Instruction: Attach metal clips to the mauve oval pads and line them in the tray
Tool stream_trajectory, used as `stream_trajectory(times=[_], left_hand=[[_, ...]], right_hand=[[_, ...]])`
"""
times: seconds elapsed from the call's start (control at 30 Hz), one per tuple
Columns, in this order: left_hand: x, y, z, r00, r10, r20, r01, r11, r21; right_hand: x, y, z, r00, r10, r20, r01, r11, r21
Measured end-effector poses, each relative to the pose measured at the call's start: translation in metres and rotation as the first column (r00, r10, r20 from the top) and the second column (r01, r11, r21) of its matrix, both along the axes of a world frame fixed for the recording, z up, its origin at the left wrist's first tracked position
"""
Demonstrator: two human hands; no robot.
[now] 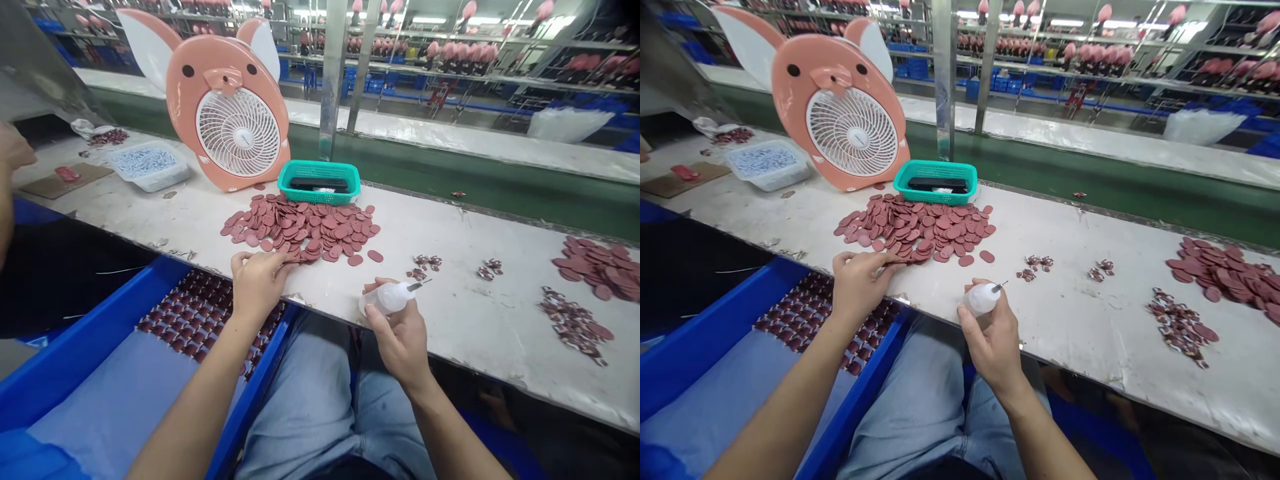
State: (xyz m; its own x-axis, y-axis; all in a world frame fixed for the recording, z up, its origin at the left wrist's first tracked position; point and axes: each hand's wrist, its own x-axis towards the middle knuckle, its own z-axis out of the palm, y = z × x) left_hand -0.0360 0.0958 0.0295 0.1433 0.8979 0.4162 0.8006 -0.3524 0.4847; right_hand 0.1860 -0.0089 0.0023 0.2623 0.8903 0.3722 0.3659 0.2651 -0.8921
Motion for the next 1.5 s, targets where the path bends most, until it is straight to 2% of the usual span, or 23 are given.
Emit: stream_trajectory(times=[0.1,0.17,0.2,0.23,0.27,0.33,0.4,0.47,0.5,0.53,0.57,0.63,0.7,0.8,0.87,0.93,1.0,1.07,1.17,1.23,1.3,1.4,1.5], left_hand=[[0.008,-0.027,0.005,0.986,0.023,0.167,-0.020,1.000,-0.020],[0.017,-0.056,0.007,0.954,0.006,0.300,0.025,0.995,-0.101],[0.022,-0.073,0.007,0.925,-0.009,0.380,0.085,0.979,-0.183],[0.025,-0.089,0.006,0.822,0.023,0.568,0.211,0.916,-0.342],[0.028,-0.104,0.004,0.716,0.085,0.693,0.332,0.832,-0.444],[0.030,-0.129,-0.004,0.515,0.255,0.819,0.545,0.640,-0.542],[0.029,-0.146,-0.014,0.343,0.444,0.828,0.714,0.449,-0.537],[0.026,-0.156,-0.026,0.219,0.596,0.773,0.848,0.275,-0.453],[0.025,-0.159,-0.031,0.185,0.640,0.746,0.890,0.213,-0.403],[0.024,-0.162,-0.036,0.167,0.665,0.728,0.916,0.169,-0.364],[0.024,-0.163,-0.040,0.152,0.678,0.719,0.930,0.148,-0.337],[0.023,-0.165,-0.045,0.111,0.698,0.707,0.932,0.174,-0.319],[0.022,-0.165,-0.045,0.050,0.718,0.694,0.903,0.264,-0.338],[0.020,-0.164,-0.039,-0.049,0.738,0.673,0.822,0.412,-0.392],[0.019,-0.163,-0.031,-0.096,0.738,0.668,0.778,0.474,-0.412],[0.020,-0.162,-0.023,-0.115,0.730,0.674,0.744,0.513,-0.428],[0.022,-0.161,-0.013,-0.110,0.716,0.689,0.715,0.539,-0.446],[0.026,-0.160,-0.004,-0.096,0.700,0.708,0.688,0.560,-0.461],[0.030,-0.161,0.007,-0.065,0.689,0.722,0.654,0.576,-0.491],[0.031,-0.161,0.011,-0.047,0.692,0.720,0.633,0.578,-0.515],[0.032,-0.162,0.013,-0.035,0.695,0.719,0.618,0.580,-0.531],[0.033,-0.162,0.013,-0.028,0.684,0.729,0.605,0.592,-0.532],[0.034,-0.162,0.014,-0.020,0.677,0.736,0.595,0.599,-0.535]], right_hand=[[-0.009,-0.001,0.006,0.997,0.045,-0.062,-0.045,0.999,-0.013],[-0.015,-0.004,0.013,0.988,0.102,-0.115,-0.106,0.994,-0.026],[-0.017,-0.006,0.016,0.976,0.153,-0.156,-0.161,0.986,-0.040],[-0.020,-0.009,0.020,0.953,0.218,-0.210,-0.236,0.970,-0.062],[-0.021,-0.014,0.023,0.918,0.288,-0.271,-0.323,0.942,-0.092],[-0.023,-0.023,0.026,0.835,0.400,-0.379,-0.478,0.867,-0.138],[-0.024,-0.034,0.024,0.754,0.465,-0.464,-0.591,0.789,-0.171],[-0.024,-0.044,0.021,0.674,0.511,-0.534,-0.685,0.703,-0.191],[-0.024,-0.049,0.019,0.652,0.525,-0.547,-0.712,0.673,-0.202],[-0.023,-0.052,0.017,0.664,0.530,-0.528,-0.711,0.665,-0.227],[-0.022,-0.055,0.016,0.712,0.519,-0.473,-0.676,0.689,-0.262],[-0.016,-0.059,0.016,0.840,0.452,-0.299,-0.535,0.781,-0.322],[-0.005,-0.060,0.018,0.922,0.373,-0.106,-0.385,0.846,-0.369],[0.014,-0.063,0.024,0.934,0.344,0.096,-0.284,0.879,-0.382],[0.024,-0.068,0.029,0.937,0.316,0.147,-0.255,0.910,-0.328],[0.030,-0.074,0.033,0.961,0.254,0.112,-0.220,0.942,-0.253],[0.030,-0.082,0.036,0.988,0.151,-0.011,-0.150,0.969,-0.194],[0.023,-0.088,0.037,0.979,0.089,-0.185,-0.116,0.983,-0.144],[0.007,-0.091,0.036,0.926,0.095,-0.366,-0.119,0.992,-0.042],[-0.003,-0.090,0.034,0.926,0.113,-0.361,-0.105,0.994,0.044],[-0.008,-0.090,0.032,0.952,0.135,-0.276,-0.108,0.988,0.112],[-0.008,-0.090,0.031,0.976,0.158,-0.147,-0.142,0.983,0.113],[-0.006,-0.090,0.031,0.978,0.165,-0.124,-0.153,0.983,0.101]])
